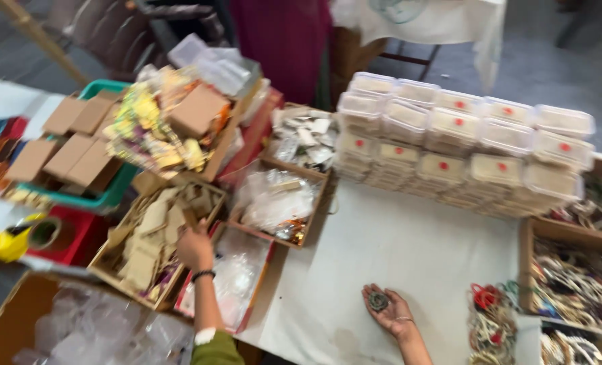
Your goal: The person folds small beige fabric pouches and places them into clear plastic containers. They also handle various necklaces and beads from boxes on the table, occasionally picking them up and placing them back down.
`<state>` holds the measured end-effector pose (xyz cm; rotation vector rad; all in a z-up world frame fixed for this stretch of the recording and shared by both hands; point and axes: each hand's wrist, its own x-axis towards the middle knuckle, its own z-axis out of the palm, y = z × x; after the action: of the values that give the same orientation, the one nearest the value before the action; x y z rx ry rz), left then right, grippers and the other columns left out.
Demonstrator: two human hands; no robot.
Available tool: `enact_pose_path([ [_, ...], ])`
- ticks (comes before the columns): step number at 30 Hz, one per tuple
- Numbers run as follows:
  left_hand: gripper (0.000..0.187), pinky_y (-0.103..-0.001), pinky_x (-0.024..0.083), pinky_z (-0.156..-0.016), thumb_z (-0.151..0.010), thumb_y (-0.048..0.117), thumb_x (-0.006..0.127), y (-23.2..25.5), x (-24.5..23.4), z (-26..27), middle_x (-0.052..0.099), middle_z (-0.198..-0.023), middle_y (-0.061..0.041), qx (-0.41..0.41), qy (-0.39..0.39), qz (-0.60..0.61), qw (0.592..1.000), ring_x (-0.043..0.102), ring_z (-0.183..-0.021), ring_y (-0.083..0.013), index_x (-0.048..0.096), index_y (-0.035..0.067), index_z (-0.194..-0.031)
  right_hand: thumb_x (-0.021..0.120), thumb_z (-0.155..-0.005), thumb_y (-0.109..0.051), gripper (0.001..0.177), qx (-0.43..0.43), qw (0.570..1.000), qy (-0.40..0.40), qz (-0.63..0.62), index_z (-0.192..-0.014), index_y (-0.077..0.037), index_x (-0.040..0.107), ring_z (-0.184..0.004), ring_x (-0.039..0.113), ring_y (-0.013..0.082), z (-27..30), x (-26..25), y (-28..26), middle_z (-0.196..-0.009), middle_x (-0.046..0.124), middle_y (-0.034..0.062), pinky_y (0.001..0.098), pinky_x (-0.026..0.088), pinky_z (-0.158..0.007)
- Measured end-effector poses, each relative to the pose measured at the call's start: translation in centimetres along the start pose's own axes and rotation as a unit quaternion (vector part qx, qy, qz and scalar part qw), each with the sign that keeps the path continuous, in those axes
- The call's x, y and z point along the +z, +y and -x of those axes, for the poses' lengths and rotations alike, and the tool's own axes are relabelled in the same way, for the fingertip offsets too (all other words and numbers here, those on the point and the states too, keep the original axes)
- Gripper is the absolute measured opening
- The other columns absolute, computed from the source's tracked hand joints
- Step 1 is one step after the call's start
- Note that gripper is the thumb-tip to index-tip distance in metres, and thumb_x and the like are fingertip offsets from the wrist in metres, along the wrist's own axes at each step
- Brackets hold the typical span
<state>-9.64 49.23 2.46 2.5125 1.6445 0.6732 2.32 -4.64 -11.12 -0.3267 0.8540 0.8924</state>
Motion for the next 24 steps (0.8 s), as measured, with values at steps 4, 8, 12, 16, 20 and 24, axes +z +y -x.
enact_pose_path([
  [4, 0.048, -0.051, 0.055, -0.071, -0.101, 0.047, 0.063, 6.5, -9.5, 4.9, 0.073, -0.113, -0.017, 0.123, 0.065, 0.073, 0.988, 0.069, -0.089, -0.0417, 0.070, 0.000, -0.113, 0.048, -0.099, -0.021, 0.044, -0.005, 0.999, 0.009, -0.033, -0.134, 0.005, 0.055, -0.131, 0.055, 0.0386, 1.1, 0.6, 0.3, -0.139, 0.059, 0.0243, 0.0468, 0.046, -0.109],
  [8, 0.032, -0.046, 0.055, -0.072, -0.092, 0.038, 0.075, 12.6, -13.0, 12.1, 0.074, -0.097, -0.015, 0.093, -0.067, 0.159, 0.981, 0.071, -0.084, -0.0358, 0.077, 0.013, -0.112, 0.049, -0.099, -0.022, 0.046, 0.000, 0.999, -0.031, -0.008, -0.134, 0.006, 0.055, -0.130, 0.056, 0.0387, 2.9, 1.3, 0.6, -0.137, 0.061, 0.0254, 0.0473, 0.048, -0.107],
  [12, 0.020, -0.036, 0.058, -0.072, -0.089, 0.021, 0.075, 17.5, -12.6, 19.6, 0.077, -0.098, -0.010, 0.179, -0.147, 0.337, 0.913, 0.075, -0.084, -0.0229, 0.078, 0.014, -0.108, 0.051, -0.098, -0.024, 0.049, 0.013, 0.996, -0.091, 0.005, -0.135, 0.008, 0.055, -0.128, 0.057, 0.0391, 3.0, -0.2, -0.3, -0.135, 0.062, 0.0270, 0.0489, 0.049, -0.106],
  [16, 0.020, -0.036, 0.056, -0.071, -0.083, 0.016, 0.079, 21.4, -13.1, 25.4, 0.077, -0.091, -0.010, 0.188, -0.206, 0.429, 0.859, 0.071, -0.081, -0.0241, 0.079, 0.012, -0.103, 0.054, -0.096, -0.026, 0.049, -0.025, 0.992, -0.121, 0.008, -0.134, 0.005, 0.056, -0.125, 0.058, 0.0386, 1.2, -4.6, -3.1, -0.132, 0.063, 0.0253, 0.0497, 0.048, -0.104],
  [20, 0.016, -0.034, 0.057, -0.077, -0.088, 0.014, 0.073, 22.1, -7.3, 27.4, 0.078, -0.092, -0.007, 0.054, -0.314, 0.437, 0.841, 0.074, -0.083, -0.0207, 0.075, 0.010, -0.102, 0.050, -0.098, -0.021, 0.044, -0.121, 0.986, -0.078, -0.079, -0.132, 0.006, 0.055, -0.128, 0.057, 0.0401, 3.2, -5.6, -5.6, -0.134, 0.062, 0.0251, 0.0502, 0.048, -0.109],
  [24, 0.034, -0.049, 0.051, -0.079, -0.066, 0.011, 0.077, 21.3, -3.6, 29.4, 0.072, -0.113, -0.017, 0.204, -0.115, 0.212, 0.949, 0.061, -0.099, -0.0424, 0.079, 0.010, -0.100, 0.049, -0.099, -0.018, 0.041, -0.160, 0.978, -0.074, -0.107, -0.131, 0.005, 0.056, -0.129, 0.057, 0.0394, 4.4, -7.2, -7.1, -0.135, 0.062, 0.0243, 0.0497, 0.049, -0.108],
])
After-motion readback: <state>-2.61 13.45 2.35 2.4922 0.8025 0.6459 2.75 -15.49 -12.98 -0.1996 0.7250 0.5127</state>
